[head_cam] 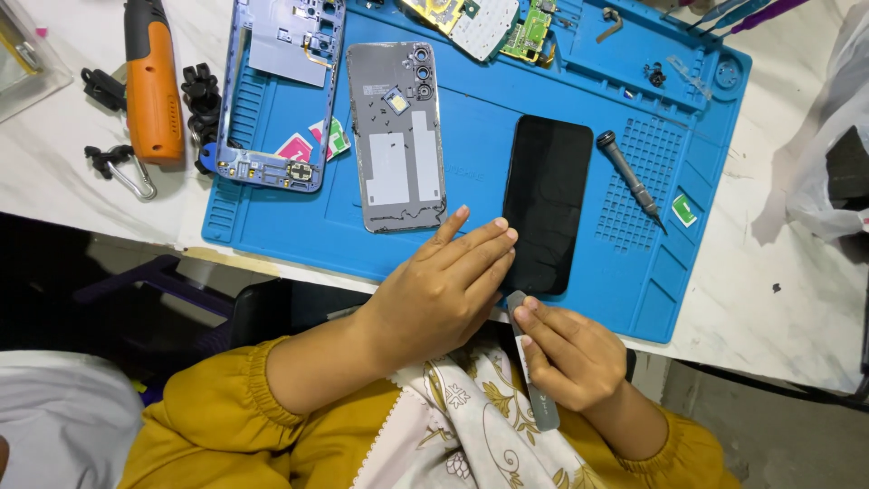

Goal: Repairing a smartphone by prying the screen or frame using specialized tools

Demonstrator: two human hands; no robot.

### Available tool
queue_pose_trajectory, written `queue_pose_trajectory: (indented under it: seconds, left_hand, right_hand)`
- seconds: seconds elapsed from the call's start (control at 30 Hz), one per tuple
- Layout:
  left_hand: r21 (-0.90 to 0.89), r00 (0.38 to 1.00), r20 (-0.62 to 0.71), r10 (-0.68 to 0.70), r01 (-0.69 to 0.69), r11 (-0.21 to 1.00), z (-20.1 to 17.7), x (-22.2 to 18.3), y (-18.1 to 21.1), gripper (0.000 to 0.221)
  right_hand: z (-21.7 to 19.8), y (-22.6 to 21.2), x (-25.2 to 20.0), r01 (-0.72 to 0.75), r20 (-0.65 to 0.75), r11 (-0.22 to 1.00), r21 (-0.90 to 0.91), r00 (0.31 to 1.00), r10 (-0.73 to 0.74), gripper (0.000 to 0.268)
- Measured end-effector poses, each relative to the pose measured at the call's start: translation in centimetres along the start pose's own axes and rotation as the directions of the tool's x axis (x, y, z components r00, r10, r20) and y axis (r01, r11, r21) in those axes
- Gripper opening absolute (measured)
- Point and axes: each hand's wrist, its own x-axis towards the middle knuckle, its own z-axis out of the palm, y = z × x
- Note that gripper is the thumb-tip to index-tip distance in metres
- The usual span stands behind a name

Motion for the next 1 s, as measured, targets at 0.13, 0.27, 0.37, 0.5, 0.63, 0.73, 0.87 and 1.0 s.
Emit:
queue_pose_trajectory:
  seconds: [0.13, 0.27, 0.37, 0.5, 0.63, 0.73, 0.87, 1.0]
  left_hand:
    - [-0.008, 1.0, 0.006, -0.005, 0.005, 1.0, 0.2, -0.1, -0.1, 0.032]
    - [-0.009, 1.0, 0.007, -0.007, 0.007, 1.0, 0.1, -0.3, 0.0, 0.032]
    - [-0.009, 1.0, 0.001, -0.005, 0.005, 1.0, 0.1, -0.3, 0.0, 0.031]
    - [-0.017, 1.0, 0.004, 0.004, -0.004, 1.0, 0.0, -0.3, -0.1, 0.031]
    - [-0.021, 1.0, -0.018, 0.002, -0.003, 1.0, 0.0, -0.2, -0.1, 0.03]
    - [-0.01, 1.0, -0.022, 0.004, -0.004, 1.0, 0.0, -0.1, -0.2, 0.03]
    - [-0.004, 0.999, -0.033, 0.005, -0.005, 1.0, 0.1, -0.1, -0.3, 0.029]
    - [-0.009, 0.999, -0.046, 0.002, -0.002, 1.0, 0.2, -0.1, -0.3, 0.029]
  right_hand:
    - [0.1, -0.2, -0.4, 0.002, -0.005, 1.0, -0.029, 1.0, -0.002, 0.02]
    - [-0.6, -0.3, -0.4, -0.187, -0.016, 0.972, 0.146, 0.981, 0.191, 0.008]
    - [-1.0, 0.6, -0.2, -0.41, 0.002, 0.848, 0.335, 0.901, 0.434, 0.012]
    - [-0.9, 1.5, -0.4, -0.51, 0.049, 0.705, 0.493, 0.825, 0.562, 0.022]
    - [-1.2, 2.0, -0.4, -0.526, 0.103, 0.62, 0.582, 0.804, 0.586, 0.023]
    - [-1.5, 2.2, 0.6, -0.621, 0.179, 0.557, 0.552, 0.74, 0.648, 0.023]
    - [-1.5, 2.7, 0.5, -0.672, 0.23, 0.502, 0.544, 0.695, 0.682, 0.023]
    - [-0.8, 2.6, 2.3, -0.688, 0.318, 0.461, 0.56, 0.693, 0.647, 0.015]
